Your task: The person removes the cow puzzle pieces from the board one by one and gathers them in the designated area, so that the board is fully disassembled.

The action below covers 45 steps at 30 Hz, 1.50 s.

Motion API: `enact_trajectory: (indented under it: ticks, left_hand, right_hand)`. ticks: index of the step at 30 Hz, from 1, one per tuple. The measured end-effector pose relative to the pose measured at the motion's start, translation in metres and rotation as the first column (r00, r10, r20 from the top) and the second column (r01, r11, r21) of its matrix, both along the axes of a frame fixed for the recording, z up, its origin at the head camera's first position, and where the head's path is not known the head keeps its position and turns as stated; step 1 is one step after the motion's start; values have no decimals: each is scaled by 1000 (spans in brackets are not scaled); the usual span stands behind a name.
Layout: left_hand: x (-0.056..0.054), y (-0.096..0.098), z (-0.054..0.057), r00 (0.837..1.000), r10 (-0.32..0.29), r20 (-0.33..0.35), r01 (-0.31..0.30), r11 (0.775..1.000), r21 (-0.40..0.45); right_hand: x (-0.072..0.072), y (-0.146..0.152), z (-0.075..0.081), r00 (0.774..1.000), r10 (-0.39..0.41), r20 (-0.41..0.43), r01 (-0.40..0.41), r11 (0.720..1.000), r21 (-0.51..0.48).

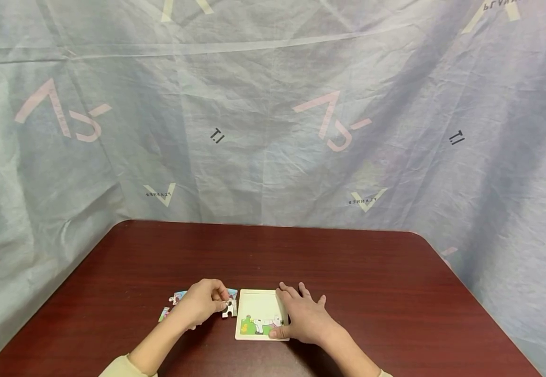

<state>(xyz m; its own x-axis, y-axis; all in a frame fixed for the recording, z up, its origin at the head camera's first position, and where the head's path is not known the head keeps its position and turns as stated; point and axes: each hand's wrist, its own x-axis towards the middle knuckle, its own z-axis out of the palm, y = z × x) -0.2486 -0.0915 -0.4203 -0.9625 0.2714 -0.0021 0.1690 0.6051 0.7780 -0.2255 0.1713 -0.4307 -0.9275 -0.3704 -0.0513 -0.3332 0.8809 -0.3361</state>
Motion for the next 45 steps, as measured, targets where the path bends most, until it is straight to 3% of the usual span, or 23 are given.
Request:
enact_trajectory:
  ticks: [10, 30, 34, 39, 45]
  left_hand:
    - [1, -11, -1, 998, -48, 42, 46, 998, 34]
    - [-1, -8, -3, 997, -30, -71, 28, 999, -21]
    - [2, -4, -2, 992, -101, -77, 101, 995, -11]
    - [6, 3, 0, 972, -222, -75, 220, 975, -39]
    - [8, 13, -1, 956, -277, -98, 268, 959, -93]
  right_hand:
    - [-2, 0, 0, 1000, -5, -2, 5, 1000, -3]
    - [-3, 2, -2, 1000, 11, -13, -11, 999, -39]
    - [-3, 3, -2, 1000, 20, -5, -20, 999, -45]
    - [-3, 3, -2, 1000, 21, 3, -21, 999, -42]
    - [-3, 3, -1, 1000, 15, 9, -14, 999, -40]
